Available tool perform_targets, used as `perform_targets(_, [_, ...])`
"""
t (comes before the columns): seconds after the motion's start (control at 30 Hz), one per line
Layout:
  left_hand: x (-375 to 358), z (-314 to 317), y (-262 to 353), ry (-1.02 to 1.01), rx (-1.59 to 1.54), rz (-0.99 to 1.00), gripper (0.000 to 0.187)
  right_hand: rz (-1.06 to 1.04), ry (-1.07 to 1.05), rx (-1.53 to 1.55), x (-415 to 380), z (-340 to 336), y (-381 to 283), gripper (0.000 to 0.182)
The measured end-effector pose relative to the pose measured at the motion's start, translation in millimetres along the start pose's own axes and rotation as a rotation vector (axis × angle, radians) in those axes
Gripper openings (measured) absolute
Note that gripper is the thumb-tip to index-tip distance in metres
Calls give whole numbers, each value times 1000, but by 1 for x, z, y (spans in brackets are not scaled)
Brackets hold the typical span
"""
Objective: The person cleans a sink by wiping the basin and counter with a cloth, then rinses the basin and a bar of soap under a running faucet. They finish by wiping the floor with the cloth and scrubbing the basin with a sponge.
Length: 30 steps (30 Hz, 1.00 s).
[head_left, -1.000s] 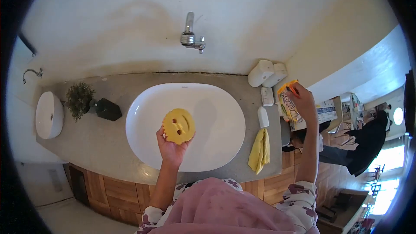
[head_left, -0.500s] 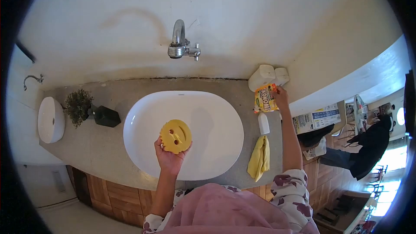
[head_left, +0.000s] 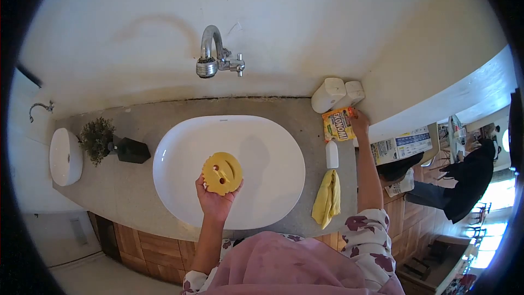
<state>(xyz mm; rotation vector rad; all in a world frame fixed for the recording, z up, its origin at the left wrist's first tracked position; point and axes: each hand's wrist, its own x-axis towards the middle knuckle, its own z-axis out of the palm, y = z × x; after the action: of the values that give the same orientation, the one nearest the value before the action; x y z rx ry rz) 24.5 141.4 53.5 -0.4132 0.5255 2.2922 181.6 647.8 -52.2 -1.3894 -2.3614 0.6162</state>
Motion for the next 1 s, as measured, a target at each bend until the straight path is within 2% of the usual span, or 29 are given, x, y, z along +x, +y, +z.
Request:
perform_targets(0.1, [2, -4, 0, -17, -31, -44, 53, -49, 3, -137, 0, -4, -1, 32])
perform_targets(0.17, [3, -4, 0, -19, -28, -93, 54, -183, 70, -110, -19, -28, -35, 26])
perform_targets(0.3, [7, -12, 0, -92, -58, -131, 55, -233, 183, 70, -44, -43, -99, 23])
perform_targets(0.4, [15, -21, -3, -71, -93, -125, 60, -318, 78, 241, -61, -58, -159, 22])
perform_targets(0.47, [22, -30, -4, -145, -70, -135, 62, -407, -81, 478, -68, -70, -200, 22])
perform_targets(0.6, [28, -24, -3, -160, -23, -145, 63, -500, -341, 455, -72, -97, -288, 26])
perform_targets(0.7, [31, -22, -4, -173, -48, -157, 63, -607, -453, 385, -72, -98, -335, 37])
perform_targets(0.77, [32, -22, -4, -193, -61, -176, 62, -667, -623, 288, -71, -93, -356, 46])
perform_targets(0.9, [32, -22, -3, -216, -73, -186, 62, -658, -676, 178, -59, -85, -383, 55])
perform_targets(1.0, [31, -24, -1, -194, -70, -178, 61, -575, -749, 283, -51, -80, -396, 58])
